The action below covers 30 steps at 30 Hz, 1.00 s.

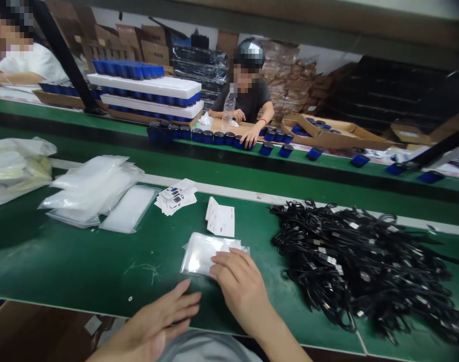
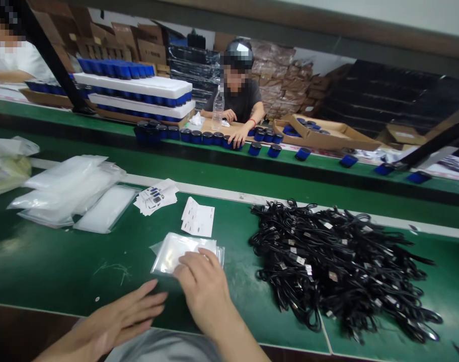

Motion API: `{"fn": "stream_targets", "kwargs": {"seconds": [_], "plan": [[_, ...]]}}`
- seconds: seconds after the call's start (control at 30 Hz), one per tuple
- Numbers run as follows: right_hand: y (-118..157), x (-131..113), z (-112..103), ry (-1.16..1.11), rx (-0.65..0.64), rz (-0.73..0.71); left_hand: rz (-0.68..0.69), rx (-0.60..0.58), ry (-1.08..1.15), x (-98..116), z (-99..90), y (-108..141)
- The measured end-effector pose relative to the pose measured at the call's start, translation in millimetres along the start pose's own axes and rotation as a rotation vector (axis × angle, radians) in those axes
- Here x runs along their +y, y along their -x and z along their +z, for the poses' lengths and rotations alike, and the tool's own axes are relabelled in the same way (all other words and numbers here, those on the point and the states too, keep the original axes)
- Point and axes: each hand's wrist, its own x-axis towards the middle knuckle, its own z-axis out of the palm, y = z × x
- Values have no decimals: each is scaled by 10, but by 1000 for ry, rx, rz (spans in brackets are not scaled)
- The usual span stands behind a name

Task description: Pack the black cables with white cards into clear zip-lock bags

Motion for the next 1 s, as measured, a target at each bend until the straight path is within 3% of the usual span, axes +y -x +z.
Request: {"fn": "stream_targets", "kwargs": {"seconds": [0.07,0.17,0.23,0.3,0.4,0.5,0.6,0.67,0.8,0.83,0.9,1.0], "plan": [[10,-79,-9,-26,-45,-76,-64,9,128,62,256,-168],[93,-137,-20,-65,15,-65,-64,96,110,144,414,-377],[167,-126,-32,-143,149,124,-64,167,96,166,426,-456],[218,-92,-41,-345,246,426,-34,230,88,165,414,-490],[216,-52,-16,-832,222,768,72,280,-6,136,402,-492],[153,-56,37,-1126,201,889,166,295,-154,98,397,-487],[104,-69,61,-1120,169,928,200,312,-280,83,350,-499],[92,-67,48,-1034,101,923,314,421,-372,96,275,-501],[74,-54,5,-823,2,862,817,743,-788,157,113,-429],[63,-55,2,-790,-6,844,901,733,-922,168,97,-396],[36,-66,8,-749,-14,819,918,552,-1112,175,115,-336],[-7,-91,36,-705,-24,783,693,234,-1090,160,226,-307]]}}
